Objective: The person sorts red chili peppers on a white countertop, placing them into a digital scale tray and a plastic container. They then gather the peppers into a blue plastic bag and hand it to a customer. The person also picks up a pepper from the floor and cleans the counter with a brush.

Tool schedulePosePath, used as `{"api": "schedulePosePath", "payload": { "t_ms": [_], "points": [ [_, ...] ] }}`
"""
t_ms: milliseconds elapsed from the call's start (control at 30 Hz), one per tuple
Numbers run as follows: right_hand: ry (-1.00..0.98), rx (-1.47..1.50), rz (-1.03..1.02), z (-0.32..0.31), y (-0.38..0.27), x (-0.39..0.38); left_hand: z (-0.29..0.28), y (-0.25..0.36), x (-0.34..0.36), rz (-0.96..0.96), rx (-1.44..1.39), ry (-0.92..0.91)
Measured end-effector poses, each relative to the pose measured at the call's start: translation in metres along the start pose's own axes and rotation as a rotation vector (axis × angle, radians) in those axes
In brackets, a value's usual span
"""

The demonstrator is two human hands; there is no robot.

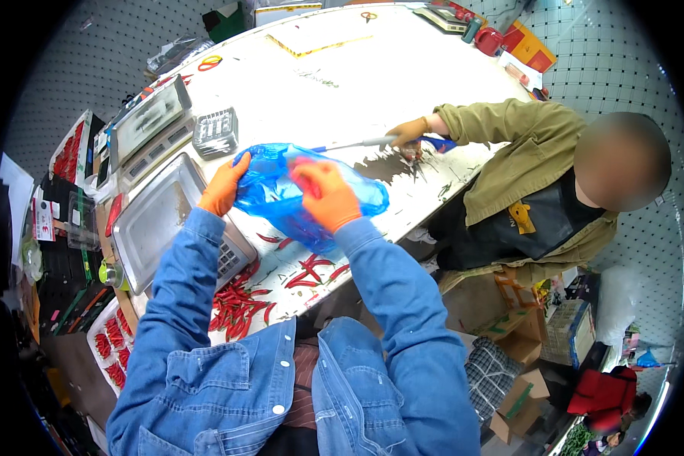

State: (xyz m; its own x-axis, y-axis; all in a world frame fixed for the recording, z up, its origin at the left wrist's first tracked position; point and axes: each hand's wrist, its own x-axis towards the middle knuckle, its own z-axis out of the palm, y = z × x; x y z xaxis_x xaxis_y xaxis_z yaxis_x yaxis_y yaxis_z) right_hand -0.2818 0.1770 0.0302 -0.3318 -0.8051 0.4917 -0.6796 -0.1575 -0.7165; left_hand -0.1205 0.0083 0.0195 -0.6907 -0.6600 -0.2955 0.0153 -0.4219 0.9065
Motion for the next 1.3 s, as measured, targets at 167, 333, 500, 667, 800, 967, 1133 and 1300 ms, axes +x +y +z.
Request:
{"api": "schedulePosePath", "payload": {
  "t_ms": [167,333,500,667,800,967,1133,1300],
  "points": [
    [-0.661,0.237,0.382,0.064,0.038,-0.091,0.011,-0.018,-0.017,0.059,0.011,-0.023],
    [-0.632,0.361,0.665,0.046,0.027,0.018,0.013,0.002,-0.031,0.042,0.092,-0.137],
    [-0.437,-0.348,0.420,0.078,0.056,0.033,-0.011,0.018,0.002,0.753,1.079,0.407],
    [-0.329,0.011,0.470,0.007,-0.040,0.006,-0.036,-0.007,-0.078,0.320,0.878,0.021],
    [-0.740,-0.571,0.536,0.009,-0.023,-0.110,0.003,-0.107,-0.083,0.293,1.663,-0.237],
    [-0.733,-0.840,0.561,0.047,0.001,-0.159,0.012,-0.185,-0.057,0.446,1.725,0.091],
    [-0.675,-0.841,0.598,0.061,0.002,-0.166,0.013,-0.193,-0.074,0.305,1.678,-0.073],
    [-0.714,-0.798,0.439,0.059,0.014,-0.160,0.025,-0.189,-0.096,0.237,1.506,-0.117]
  ]
}}
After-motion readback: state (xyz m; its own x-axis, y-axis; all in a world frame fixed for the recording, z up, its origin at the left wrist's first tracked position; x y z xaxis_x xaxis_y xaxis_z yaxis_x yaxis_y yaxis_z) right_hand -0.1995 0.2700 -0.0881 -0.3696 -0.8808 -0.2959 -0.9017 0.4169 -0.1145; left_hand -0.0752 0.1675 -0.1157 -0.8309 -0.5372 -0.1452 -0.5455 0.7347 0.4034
